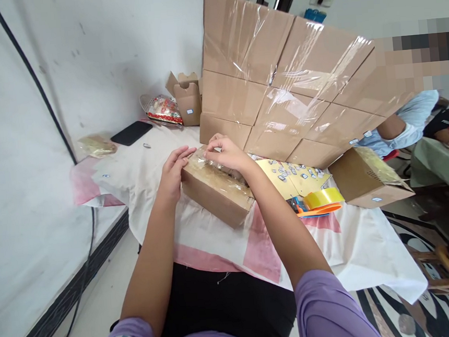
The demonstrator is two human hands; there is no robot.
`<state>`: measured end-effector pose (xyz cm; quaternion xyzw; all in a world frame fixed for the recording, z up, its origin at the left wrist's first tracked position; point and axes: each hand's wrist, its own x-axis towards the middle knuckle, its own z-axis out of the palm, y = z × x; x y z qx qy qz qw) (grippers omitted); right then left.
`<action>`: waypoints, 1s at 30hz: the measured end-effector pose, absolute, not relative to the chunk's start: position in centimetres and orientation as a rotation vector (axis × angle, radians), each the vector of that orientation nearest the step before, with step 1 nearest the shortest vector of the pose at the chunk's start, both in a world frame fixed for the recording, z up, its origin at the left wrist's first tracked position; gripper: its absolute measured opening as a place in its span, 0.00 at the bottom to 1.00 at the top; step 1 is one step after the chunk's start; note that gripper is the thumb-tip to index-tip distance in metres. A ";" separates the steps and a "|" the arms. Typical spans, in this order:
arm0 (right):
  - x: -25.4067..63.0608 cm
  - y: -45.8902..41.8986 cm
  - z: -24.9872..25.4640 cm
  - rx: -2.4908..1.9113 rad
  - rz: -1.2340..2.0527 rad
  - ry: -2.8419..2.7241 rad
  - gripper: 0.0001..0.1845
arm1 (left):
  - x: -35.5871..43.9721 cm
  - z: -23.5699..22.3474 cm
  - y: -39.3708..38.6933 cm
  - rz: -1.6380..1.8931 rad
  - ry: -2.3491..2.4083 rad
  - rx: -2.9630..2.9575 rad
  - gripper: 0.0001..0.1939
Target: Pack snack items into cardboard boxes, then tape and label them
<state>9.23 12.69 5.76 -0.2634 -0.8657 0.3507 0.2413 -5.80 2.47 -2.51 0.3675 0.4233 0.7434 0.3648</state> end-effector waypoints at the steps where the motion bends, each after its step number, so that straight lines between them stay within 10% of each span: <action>1: 9.2 12.8 5.7 -0.733 0.958 -2.364 0.16 | -5.8 -2.5 2.5 1.924 1.088 0.939 0.15; 30: 7.8 12.8 5.5 -1.185 0.764 -2.463 0.19 | -5.0 -2.3 2.6 1.975 1.377 1.192 0.20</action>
